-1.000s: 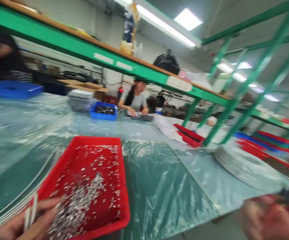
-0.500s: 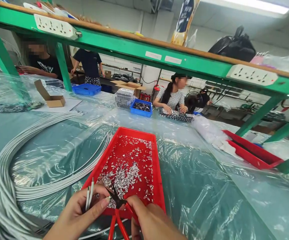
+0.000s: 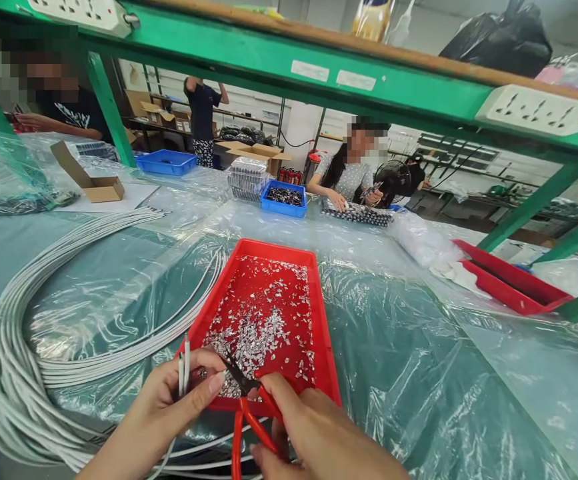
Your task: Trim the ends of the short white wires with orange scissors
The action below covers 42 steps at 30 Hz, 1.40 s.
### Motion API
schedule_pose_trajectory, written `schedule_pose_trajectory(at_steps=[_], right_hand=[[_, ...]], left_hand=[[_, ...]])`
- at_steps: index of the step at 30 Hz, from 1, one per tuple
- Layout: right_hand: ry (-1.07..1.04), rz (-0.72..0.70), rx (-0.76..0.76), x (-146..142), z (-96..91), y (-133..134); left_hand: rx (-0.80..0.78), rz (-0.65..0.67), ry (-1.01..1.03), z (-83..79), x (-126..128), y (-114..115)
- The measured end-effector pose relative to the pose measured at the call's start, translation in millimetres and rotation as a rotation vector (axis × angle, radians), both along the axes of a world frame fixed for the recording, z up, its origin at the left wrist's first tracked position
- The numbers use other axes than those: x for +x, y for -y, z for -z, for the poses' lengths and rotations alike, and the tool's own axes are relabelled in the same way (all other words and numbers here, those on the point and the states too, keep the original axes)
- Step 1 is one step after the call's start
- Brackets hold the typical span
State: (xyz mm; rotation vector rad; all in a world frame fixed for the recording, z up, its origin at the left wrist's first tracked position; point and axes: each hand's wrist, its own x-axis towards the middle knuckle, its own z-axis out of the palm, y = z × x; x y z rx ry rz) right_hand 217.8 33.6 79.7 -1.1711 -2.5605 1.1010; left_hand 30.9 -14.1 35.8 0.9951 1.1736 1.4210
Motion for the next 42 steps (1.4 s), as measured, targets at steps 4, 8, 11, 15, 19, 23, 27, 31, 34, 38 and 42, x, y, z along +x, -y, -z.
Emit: schedule_pose_trajectory(at_steps=[4,8,11,15,19,23,27,31,34,38,42], right_hand=[[-0.224,0.041,-0.071,5.2,11.2,-6.3],[-0.26,0.085,-0.047,8.8,13.5,-2.9],[-0.098,0.053,-0.04,6.0,5.5,-0.4],[-0.014,0.026,-0.056,1.8,-4.7,-1.0],[-0.04,0.07,-0.092,2.9,-3.6,-2.2],[-0.03,0.008,-0.175,2.7,-1.7,-4.7],[-0.031,-0.016,-0.158,4.8,1.7,-8.8],[-0.199,0.06,-0.194,15.8,15.2,-14.6],[-0.395,0.166,-0.236,19.2,21.8,-17.1],[-0.667,0.283,-0.258,5.4,18.0,-15.0],[-0.863,0.328,-0.391,-17.6,14.4,-10.8]], left_hand=[[-0.083,0.005,0.096,-2.7,1.0,-1.8],[-0.075,0.003,0.078,-0.8,2.3,-3.8],[-0.052,0.022,0.056,-0.3,3.4,-4.9],[-0.056,0.046,0.04,-1.1,3.3,-4.8],[-0.063,0.063,0.02,-2.4,1.6,-4.4],[-0.077,0.1,0.059,-3.6,-0.1,-5.4],[-0.101,0.124,0.086,-3.0,-1.6,-7.9],[-0.084,0.153,0.016,0.5,-1.6,-8.5],[0.021,0.23,-0.152,4.6,0.2,-5.1],[-0.024,0.268,-0.251,8.8,5.5,1.2],[-0.049,0.373,-0.159,6.4,15.1,1.3]])
